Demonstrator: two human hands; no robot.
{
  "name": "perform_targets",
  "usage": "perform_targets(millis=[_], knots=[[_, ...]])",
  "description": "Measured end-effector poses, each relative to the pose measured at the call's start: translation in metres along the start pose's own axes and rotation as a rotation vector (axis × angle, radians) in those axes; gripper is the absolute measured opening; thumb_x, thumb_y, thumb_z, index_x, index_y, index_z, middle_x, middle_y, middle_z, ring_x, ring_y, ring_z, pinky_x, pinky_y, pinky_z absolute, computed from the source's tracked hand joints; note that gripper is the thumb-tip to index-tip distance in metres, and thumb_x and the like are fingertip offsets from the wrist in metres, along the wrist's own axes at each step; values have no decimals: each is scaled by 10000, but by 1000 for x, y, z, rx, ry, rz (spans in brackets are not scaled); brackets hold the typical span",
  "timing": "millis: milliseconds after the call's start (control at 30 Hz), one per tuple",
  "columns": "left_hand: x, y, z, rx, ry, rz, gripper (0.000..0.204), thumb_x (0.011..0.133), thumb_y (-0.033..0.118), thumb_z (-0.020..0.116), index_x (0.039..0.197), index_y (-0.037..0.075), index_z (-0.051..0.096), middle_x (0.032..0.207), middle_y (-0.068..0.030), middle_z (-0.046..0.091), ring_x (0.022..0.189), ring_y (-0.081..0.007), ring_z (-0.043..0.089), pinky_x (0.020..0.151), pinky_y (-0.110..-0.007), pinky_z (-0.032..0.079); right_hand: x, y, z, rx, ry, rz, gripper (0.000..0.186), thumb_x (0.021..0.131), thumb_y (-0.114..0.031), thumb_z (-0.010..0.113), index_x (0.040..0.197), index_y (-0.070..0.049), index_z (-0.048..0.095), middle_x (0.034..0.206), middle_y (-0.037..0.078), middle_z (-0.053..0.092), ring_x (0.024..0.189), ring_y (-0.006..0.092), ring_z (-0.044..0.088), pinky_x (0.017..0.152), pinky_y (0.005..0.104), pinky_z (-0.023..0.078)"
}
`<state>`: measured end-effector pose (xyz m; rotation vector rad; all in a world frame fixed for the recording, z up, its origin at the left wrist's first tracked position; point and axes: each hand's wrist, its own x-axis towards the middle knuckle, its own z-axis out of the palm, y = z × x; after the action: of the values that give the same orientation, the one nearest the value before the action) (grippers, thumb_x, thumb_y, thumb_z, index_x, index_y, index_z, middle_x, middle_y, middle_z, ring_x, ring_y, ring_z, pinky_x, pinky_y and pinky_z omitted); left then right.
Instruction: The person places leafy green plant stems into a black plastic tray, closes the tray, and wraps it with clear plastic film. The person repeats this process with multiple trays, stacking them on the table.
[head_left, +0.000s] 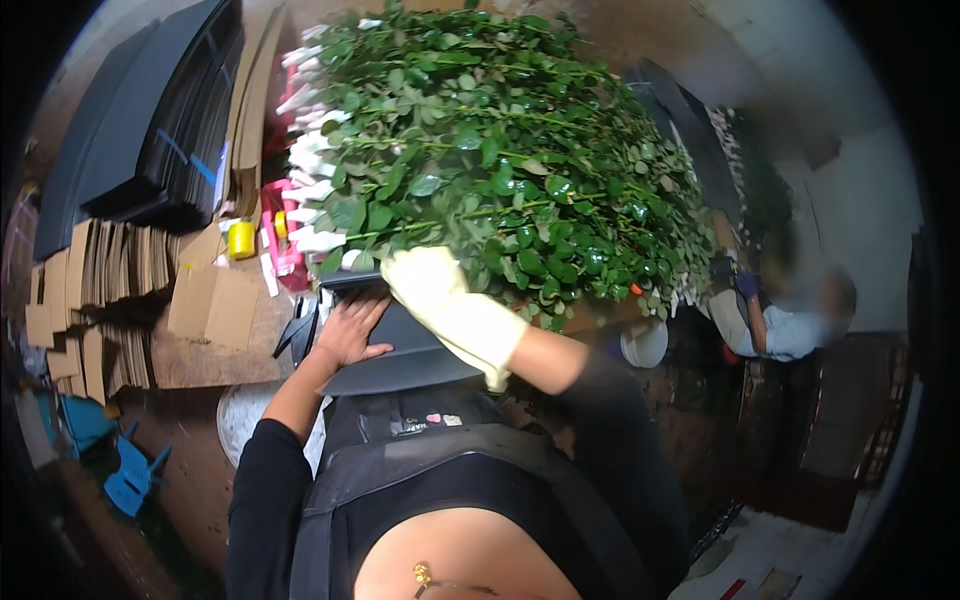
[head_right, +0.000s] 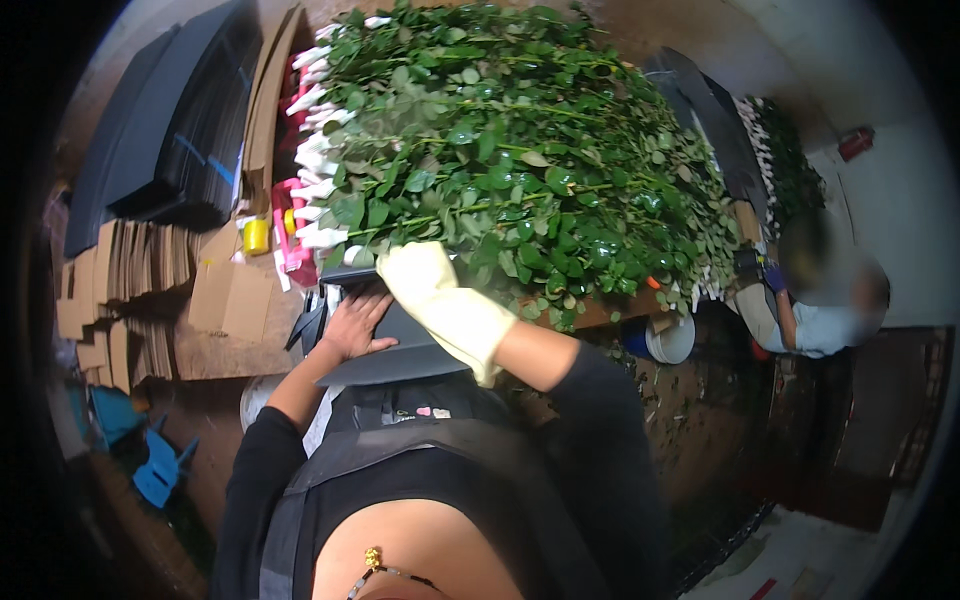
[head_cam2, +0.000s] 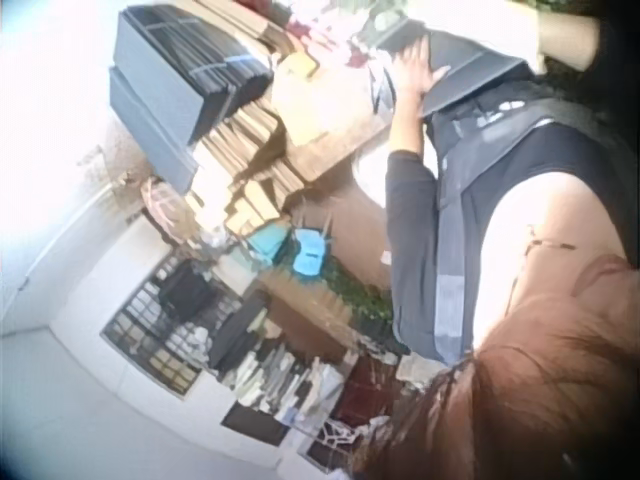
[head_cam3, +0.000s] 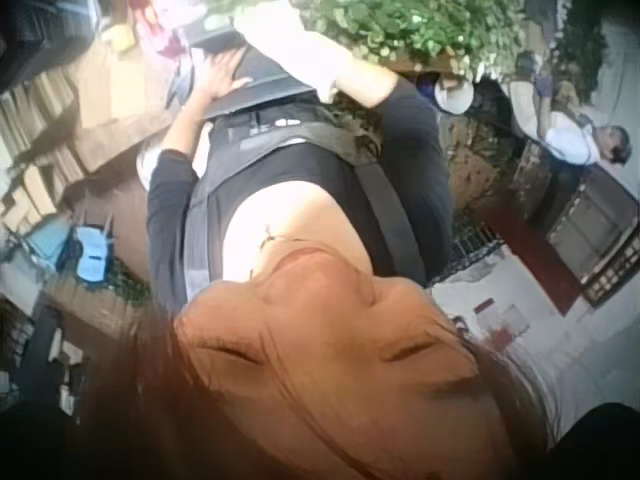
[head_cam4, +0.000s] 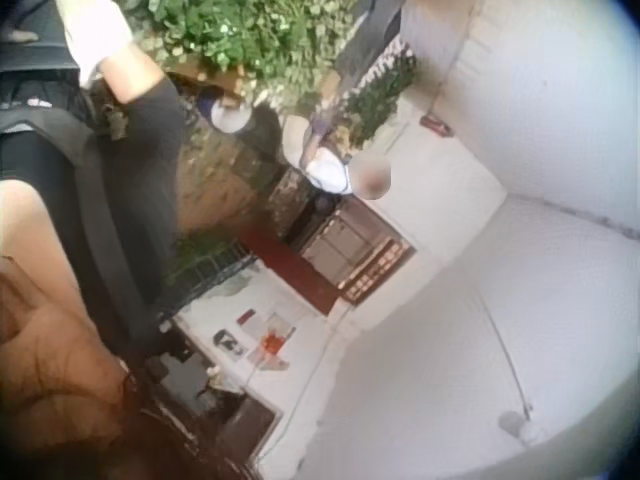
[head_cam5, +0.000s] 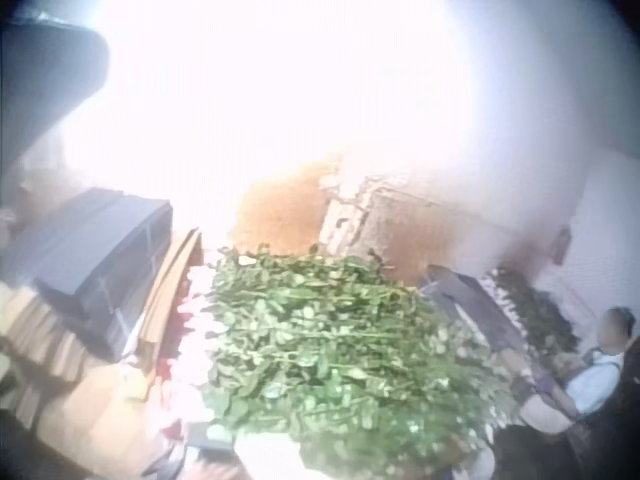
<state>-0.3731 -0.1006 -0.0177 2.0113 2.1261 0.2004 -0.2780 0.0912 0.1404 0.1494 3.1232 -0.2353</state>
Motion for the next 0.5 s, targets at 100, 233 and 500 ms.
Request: perform_targets(millis=[100,233,500], knots=[[1,0,1,17,35,18,1005,870,773,473,1568,59,367,1609,-132,386,1531,-273,275,1266,-466,127,17,14,9,22,-219,110,173,818,-276,721,842,-104,722,832,130,730,846,354,717,752,469,560],[-8,-5,6,31,46,23,991,884,761,466,1535,18,389,1540,-187,446,1482,-319,345,1239,-480,196,-9,-12,-40,-10,46,-67,533,839,-352,748,1264,-45,651,1294,190,660,1211,348,629,1020,451,501],[-7,-4,6,-24,102,71,1008,837,702,558,1562,35,346,1622,-159,357,1515,-299,301,1264,-457,168,-61,-69,-1,142,-689,33,551,840,-341,789,1309,-95,637,1060,180,716,1025,387,679,911,461,539]])
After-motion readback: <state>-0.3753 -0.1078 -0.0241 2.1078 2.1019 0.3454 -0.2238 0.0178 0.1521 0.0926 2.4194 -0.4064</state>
